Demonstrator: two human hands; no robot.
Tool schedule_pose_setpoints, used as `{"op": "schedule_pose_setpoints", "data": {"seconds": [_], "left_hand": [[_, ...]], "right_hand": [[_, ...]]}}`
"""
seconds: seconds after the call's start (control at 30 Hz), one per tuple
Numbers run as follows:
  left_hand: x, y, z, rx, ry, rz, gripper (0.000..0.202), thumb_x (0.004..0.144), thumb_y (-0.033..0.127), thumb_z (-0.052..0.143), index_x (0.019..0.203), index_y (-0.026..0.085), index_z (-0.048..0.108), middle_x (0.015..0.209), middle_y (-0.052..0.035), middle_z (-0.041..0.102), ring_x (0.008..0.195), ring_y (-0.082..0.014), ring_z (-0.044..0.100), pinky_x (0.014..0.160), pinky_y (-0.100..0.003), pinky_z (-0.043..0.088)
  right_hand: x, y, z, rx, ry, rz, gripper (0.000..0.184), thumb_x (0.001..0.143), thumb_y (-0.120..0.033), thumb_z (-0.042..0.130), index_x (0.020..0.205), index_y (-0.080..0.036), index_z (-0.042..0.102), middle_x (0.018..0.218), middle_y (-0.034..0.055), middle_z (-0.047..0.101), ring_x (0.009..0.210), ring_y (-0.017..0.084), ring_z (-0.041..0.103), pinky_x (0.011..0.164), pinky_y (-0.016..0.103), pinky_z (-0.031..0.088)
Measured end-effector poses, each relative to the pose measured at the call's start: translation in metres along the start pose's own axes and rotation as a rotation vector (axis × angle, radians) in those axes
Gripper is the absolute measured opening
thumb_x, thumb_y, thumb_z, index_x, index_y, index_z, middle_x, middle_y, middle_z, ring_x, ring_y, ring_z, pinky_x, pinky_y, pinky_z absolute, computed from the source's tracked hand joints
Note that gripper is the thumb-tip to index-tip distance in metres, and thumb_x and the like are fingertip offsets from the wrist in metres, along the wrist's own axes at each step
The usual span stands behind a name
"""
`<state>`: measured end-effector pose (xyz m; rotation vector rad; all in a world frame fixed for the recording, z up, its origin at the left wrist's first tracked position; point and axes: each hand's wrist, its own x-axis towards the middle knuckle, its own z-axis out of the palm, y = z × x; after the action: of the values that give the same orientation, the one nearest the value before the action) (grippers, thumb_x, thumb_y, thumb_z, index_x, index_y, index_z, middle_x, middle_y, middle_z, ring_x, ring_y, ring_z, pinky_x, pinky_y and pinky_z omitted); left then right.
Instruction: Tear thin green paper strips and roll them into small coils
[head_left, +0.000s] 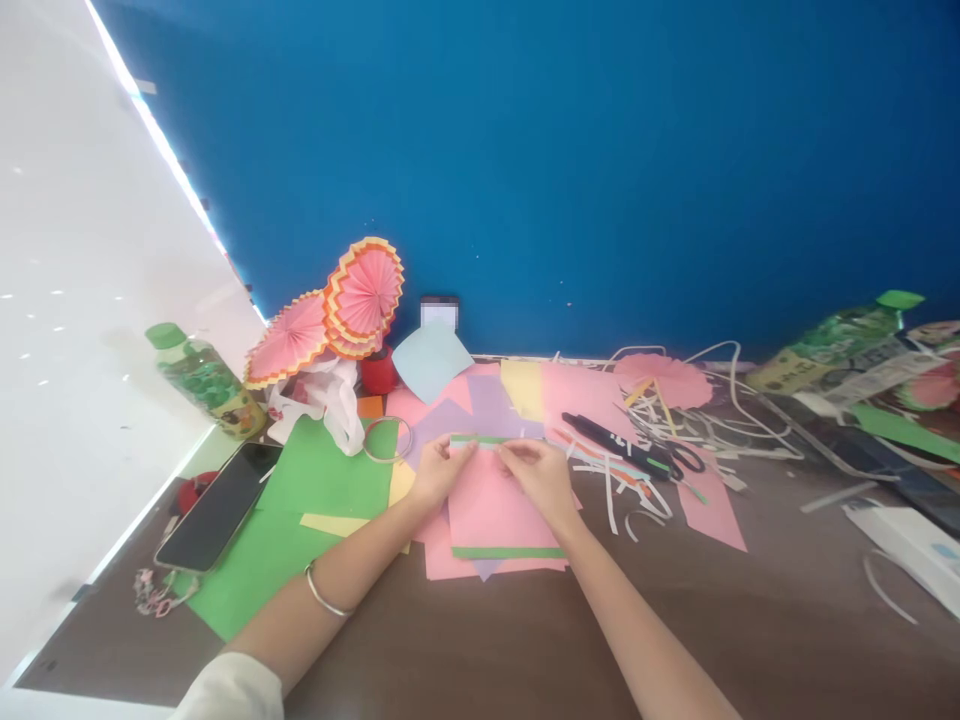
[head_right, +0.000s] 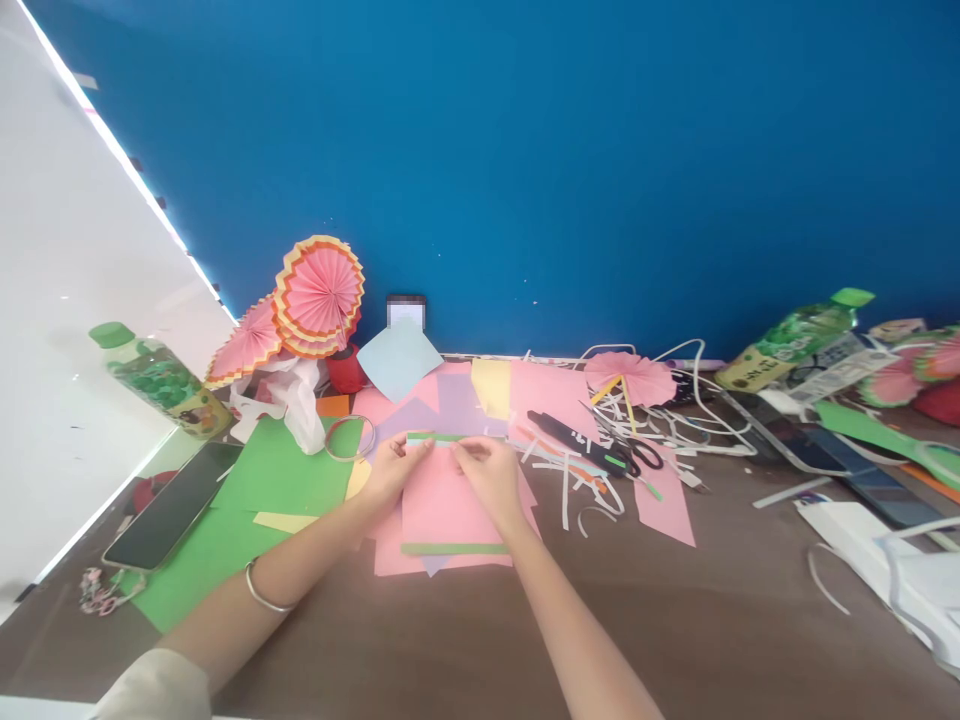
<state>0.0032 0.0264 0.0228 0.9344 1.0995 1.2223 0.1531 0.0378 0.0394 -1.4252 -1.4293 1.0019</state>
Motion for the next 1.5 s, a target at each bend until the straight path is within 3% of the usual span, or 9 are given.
{"op": "schedule_pose_setpoints", "data": {"seconds": [0.33,0.53,0.77,0.93,1.07,1.13,1.33,1.43,1.5], "left_hand": [[0.003,-0.005,-0.003,-0.020,-0.001,0.029,0.036,0.067,0.041,0.064,0.094,0.018,0.063,0.073,-0.0032,0.065,0.069,-0.0165,0.060,0.066,-0.029,0.046],[0.002,-0.001,0.000,0.035,0.091,0.062,0.030,0.062,0.038,0.068,0.086,0.019,0.066,0.093,-0.0051,0.064,0.090,-0.0195,0.056,0.078,-0.029,0.042],[0.005,-0.007,-0.002,0.147,0.182,0.138,0.029,0.066,0.035,0.066,0.088,0.018,0.059,0.090,-0.0048,0.061,0.089,-0.0180,0.056,0.078,-0.029,0.041],[0.005,-0.006,-0.004,0.086,0.107,0.134,0.024,0.066,0.031,0.065,0.084,0.019,0.053,0.080,-0.0019,0.061,0.084,-0.0157,0.057,0.079,-0.029,0.040],[0.003,-0.003,-0.003,0.065,-0.052,0.141,0.021,0.064,0.025,0.067,0.080,0.019,0.054,0.092,-0.0047,0.064,0.095,-0.0183,0.055,0.083,-0.032,0.039],[0.003,-0.004,-0.002,0.061,-0.074,0.142,0.019,0.065,0.024,0.066,0.078,0.019,0.054,0.093,-0.0051,0.065,0.095,-0.0189,0.056,0.085,-0.033,0.039],[0.002,-0.012,0.001,0.110,0.121,0.256,0.015,0.070,0.025,0.059,0.059,0.016,0.054,0.090,-0.0059,0.062,0.092,-0.0187,0.056,0.086,-0.033,0.037],[0.001,-0.012,0.002,0.111,0.145,0.223,0.008,0.067,0.023,0.061,0.071,0.017,0.058,0.085,-0.0037,0.060,0.084,-0.0163,0.056,0.079,-0.029,0.040],[0.000,-0.010,0.002,0.043,0.115,0.157,0.023,0.064,0.021,0.064,0.085,0.018,0.056,0.079,-0.0011,0.059,0.073,-0.0132,0.055,0.072,-0.027,0.041]], "right_hand": [[0.002,0.003,0.002,-0.004,-0.008,-0.013,0.022,0.067,-0.035,0.059,0.068,-0.014,0.063,0.058,0.0041,0.063,0.054,0.016,0.059,0.055,0.027,0.049],[0.001,0.004,0.001,-0.138,0.019,-0.146,0.013,0.066,-0.029,0.059,0.067,-0.016,0.064,0.073,0.0060,0.068,0.070,0.019,0.062,0.072,0.032,0.049],[-0.006,0.004,0.002,-0.014,0.043,-0.135,0.022,0.067,-0.034,0.062,0.077,-0.016,0.066,0.080,0.0073,0.069,0.071,0.020,0.063,0.069,0.033,0.051],[-0.005,0.005,-0.001,0.081,0.140,-0.110,0.024,0.067,-0.037,0.064,0.077,-0.016,0.065,0.073,0.0060,0.067,0.057,0.017,0.060,0.060,0.032,0.051],[-0.002,0.010,-0.006,0.057,0.126,-0.156,0.023,0.067,-0.038,0.064,0.075,-0.016,0.065,0.076,0.0072,0.068,0.070,0.020,0.063,0.066,0.033,0.051],[-0.002,0.011,-0.007,0.031,0.143,-0.191,0.022,0.068,-0.037,0.064,0.075,-0.017,0.065,0.078,0.0072,0.068,0.075,0.021,0.063,0.069,0.034,0.051],[-0.009,0.005,0.001,-0.078,0.219,-0.357,0.012,0.073,-0.029,0.059,0.075,-0.018,0.063,0.077,0.0050,0.066,0.076,0.019,0.061,0.072,0.034,0.049],[-0.012,0.005,0.007,-0.097,0.206,-0.418,0.010,0.076,-0.029,0.057,0.076,-0.019,0.062,0.077,0.0047,0.065,0.076,0.019,0.060,0.072,0.033,0.048],[-0.011,0.008,0.009,-0.074,0.164,-0.432,0.010,0.077,-0.029,0.055,0.078,-0.020,0.061,0.079,0.0046,0.063,0.077,0.018,0.059,0.072,0.032,0.048]]}}
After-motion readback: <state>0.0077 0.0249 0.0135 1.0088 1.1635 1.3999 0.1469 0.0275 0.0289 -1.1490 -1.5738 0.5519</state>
